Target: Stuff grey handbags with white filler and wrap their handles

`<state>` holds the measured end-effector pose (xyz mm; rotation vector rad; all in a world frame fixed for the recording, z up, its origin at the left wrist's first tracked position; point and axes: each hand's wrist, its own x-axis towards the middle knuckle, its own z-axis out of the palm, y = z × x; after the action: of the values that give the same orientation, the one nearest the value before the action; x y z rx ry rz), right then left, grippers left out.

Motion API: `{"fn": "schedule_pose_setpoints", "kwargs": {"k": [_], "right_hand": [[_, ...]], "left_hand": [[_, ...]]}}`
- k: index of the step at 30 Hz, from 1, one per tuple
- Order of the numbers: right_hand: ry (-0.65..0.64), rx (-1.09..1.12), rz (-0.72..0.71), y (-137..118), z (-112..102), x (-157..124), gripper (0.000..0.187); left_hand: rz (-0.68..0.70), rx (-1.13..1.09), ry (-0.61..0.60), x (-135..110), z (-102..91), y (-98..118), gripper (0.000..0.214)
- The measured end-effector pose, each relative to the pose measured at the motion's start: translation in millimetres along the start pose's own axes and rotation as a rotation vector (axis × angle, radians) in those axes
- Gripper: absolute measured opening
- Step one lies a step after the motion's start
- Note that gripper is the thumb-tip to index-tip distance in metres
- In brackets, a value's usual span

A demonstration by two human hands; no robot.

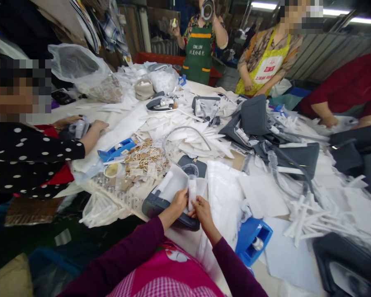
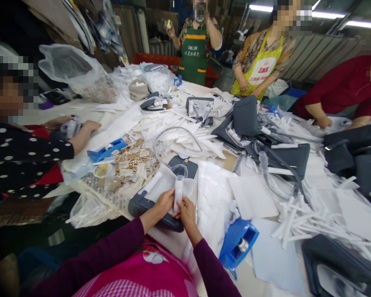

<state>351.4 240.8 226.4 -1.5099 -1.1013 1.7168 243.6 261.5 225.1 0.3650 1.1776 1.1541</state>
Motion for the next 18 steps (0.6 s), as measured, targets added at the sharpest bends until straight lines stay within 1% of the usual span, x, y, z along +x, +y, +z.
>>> {"fn": "schedule_pose_setpoints", "kwargs": {"k": [5,7,9,12,14,18], "right_hand": [[-0.001,0.02,-0.023,-0.8,1.7,0.5,0.026],[0.0,0.029,-0.041,0.0,3.3,0.1,0.028],[0.017,0.032,-0.062,1.6,4.7,-0.3,0.029],[0.074,0.03,-0.089,4.0,6.0,-0.6,0.031],[0.101,0.036,-0.092,5.0,6.7,-0.4,0.032],[0.092,0.029,-0.067,7.3,7.1,-0.3,0.035]], "left_hand": [[-0.011,0.048,-0.173,-6.4,-5.7,5.6,0.038],[0.0,0.088,-0.216,-9.2,-9.6,5.3,0.039],[0.013,0.131,-0.232,-11.1,-12.4,3.9,0.042],[0.035,0.198,-0.219,-11.6,-13.2,0.5,0.042],[0.058,0.244,-0.19,-10.7,-12.3,-2.3,0.039],[0.094,0.342,-0.067,-11.0,-11.4,-10.3,0.025]]}}
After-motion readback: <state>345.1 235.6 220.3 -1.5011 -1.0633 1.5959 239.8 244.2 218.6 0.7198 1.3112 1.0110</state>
